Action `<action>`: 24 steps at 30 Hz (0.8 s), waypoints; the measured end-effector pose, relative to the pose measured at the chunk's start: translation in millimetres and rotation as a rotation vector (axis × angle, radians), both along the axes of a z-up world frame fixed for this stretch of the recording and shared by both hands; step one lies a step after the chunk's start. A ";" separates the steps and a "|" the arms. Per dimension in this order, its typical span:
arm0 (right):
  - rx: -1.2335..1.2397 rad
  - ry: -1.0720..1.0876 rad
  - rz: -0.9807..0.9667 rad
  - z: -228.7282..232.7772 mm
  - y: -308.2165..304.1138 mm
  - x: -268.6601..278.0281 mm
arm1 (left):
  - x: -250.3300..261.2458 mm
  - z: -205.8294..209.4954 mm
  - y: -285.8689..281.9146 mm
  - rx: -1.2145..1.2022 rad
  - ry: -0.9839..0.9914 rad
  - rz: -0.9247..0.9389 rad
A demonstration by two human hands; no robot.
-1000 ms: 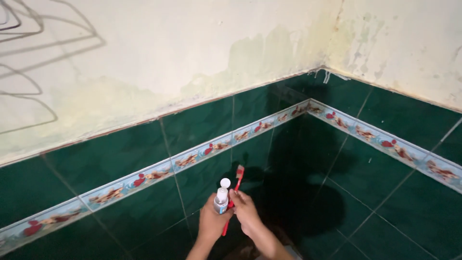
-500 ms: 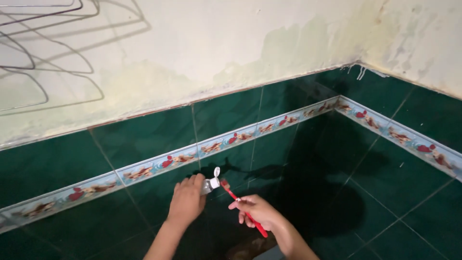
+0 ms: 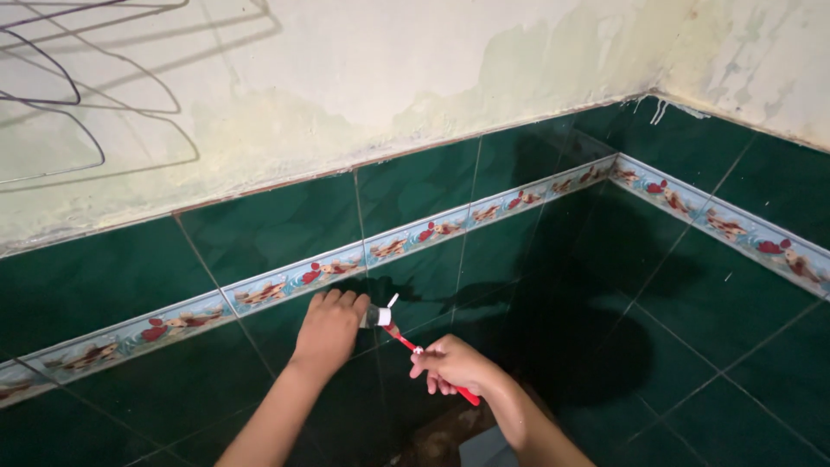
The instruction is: Scrubbing the grout and tiles in a bathroom corner using a toothbrush and cleaning liquid.
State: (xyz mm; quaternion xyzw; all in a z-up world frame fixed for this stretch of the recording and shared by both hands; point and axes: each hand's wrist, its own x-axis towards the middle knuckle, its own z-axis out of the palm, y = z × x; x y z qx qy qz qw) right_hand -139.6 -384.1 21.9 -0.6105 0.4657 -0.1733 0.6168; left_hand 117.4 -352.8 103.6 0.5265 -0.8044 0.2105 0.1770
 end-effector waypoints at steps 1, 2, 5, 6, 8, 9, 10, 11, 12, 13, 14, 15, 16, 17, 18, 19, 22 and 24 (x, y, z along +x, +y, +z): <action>0.002 0.001 -0.002 -0.7 0.2 1.2 | 0.1 1.0 -0.4 0.002 0.001 -0.002; -0.005 0.012 0.001 -1.4 0.3 2.4 | 0.2 2.1 -0.8 0.000 -0.034 -0.007; -0.006 0.029 -0.001 -1.5 1.0 4.0 | -1.2 5.6 -1.5 -0.013 -0.111 -0.023; -0.001 0.033 -0.005 -1.5 1.4 4.7 | -1.5 6.6 -1.6 -0.024 -0.152 -0.033; 0.008 0.033 -0.006 -7.2 -1.0 5.2 | -1.1 6.3 -2.0 -0.052 -0.192 -0.047; 0.013 0.031 -0.007 -9.6 -2.5 5.2 | -1.2 6.6 -2.5 -0.085 -0.231 -0.060; 0.015 0.032 -0.009 -10.1 -1.6 6.2 | -1.9 7.2 -2.1 -0.082 -0.231 -0.062; 0.009 0.033 -0.009 -10.1 -1.3 7.0 | -2.6 8.0 -2.3 -0.122 -0.260 -0.079; 0.003 0.035 -0.009 -10.0 -1.0 7.9 | -3.4 8.9 -2.5 -0.162 -0.289 -0.097; 0.004 0.035 -0.010 -11.2 -2.2 8.3 | -3.6 11.1 -2.5 -0.162 -0.289 -0.097; -0.001 0.040 -0.009 -12.3 -3.3 8.9 | -3.8 13.4 -2.5 -0.192 -0.302 -0.117; -0.005 0.046 -0.006 -13.6 -4.1 9.5 | -3.8 15.3 -2.0 -0.222 -0.313 -0.135; -0.003 0.047 -0.005 -13.4 -3.8 10.3 | -3.4 16.6 -1.5 -0.220 -0.311 -0.134; -0.003 0.049 -0.009 -12.7 -4.4 11.5 | -2.7 18.5 -1.6 -0.222 -0.319 -0.137; -0.004 0.050 -0.014 -11.9 -5.0 12.5 | -2.2 20.5 -1.7 -0.223 -0.326 -0.141; -0.004 0.051 -0.013 -11.9 -5.5 12.8 | -1.5 21.6 -1.9 -0.223 -0.326 -0.140; -0.007 0.041 0.000 -12.1 -8.1 14.2 | 0.6 26.1 -2.8 -0.204 -0.334 -0.125; 0.000 0.014 0.009 -13.7 -10.0 14.4 | 1.5 28.5 -2.6 -0.224 -0.327 -0.124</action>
